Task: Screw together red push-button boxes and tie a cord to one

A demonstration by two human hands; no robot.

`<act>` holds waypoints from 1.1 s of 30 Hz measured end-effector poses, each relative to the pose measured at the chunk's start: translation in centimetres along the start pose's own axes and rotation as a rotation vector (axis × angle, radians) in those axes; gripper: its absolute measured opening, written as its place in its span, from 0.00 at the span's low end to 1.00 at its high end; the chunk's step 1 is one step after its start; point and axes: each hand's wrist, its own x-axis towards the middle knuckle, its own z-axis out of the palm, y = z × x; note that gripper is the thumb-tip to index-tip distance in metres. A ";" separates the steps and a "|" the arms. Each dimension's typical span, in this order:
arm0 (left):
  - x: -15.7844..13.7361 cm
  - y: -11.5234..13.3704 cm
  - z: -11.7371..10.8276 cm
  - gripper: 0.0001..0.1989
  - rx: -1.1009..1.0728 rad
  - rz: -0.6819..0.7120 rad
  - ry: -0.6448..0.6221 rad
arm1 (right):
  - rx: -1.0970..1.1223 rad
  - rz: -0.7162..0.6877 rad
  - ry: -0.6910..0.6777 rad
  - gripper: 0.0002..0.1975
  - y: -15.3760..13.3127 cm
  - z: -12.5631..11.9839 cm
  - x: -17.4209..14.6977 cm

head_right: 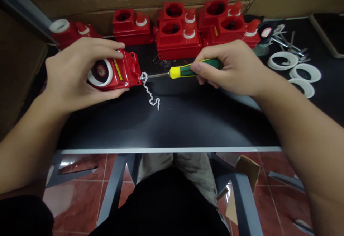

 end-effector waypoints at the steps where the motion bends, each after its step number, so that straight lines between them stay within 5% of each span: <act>1: 0.0 0.0 0.0 0.33 -0.004 -0.009 -0.006 | -0.028 0.003 -0.020 0.41 0.1 -0.1 0.1; 4: -0.1 0.0 0.0 0.36 -0.018 -0.041 -0.024 | -0.023 -0.010 -0.011 0.42 0.7 -0.2 0.3; 13: -0.2 -0.5 0.1 0.38 -0.035 -0.033 -0.031 | 0.116 -0.105 -0.069 0.21 2.0 -0.5 0.4; 21: -0.2 -0.3 0.3 0.38 -0.065 -0.075 -0.005 | 0.245 -0.040 0.094 0.36 1.1 0.3 -0.2; 28: 0.0 0.2 0.1 0.32 -0.112 -0.115 0.062 | 0.345 0.035 0.030 0.36 0.5 0.7 0.0; 33: 0.0 0.5 0.0 0.30 -0.123 -0.126 -0.006 | 0.285 0.053 -0.024 0.39 0.2 1.0 0.0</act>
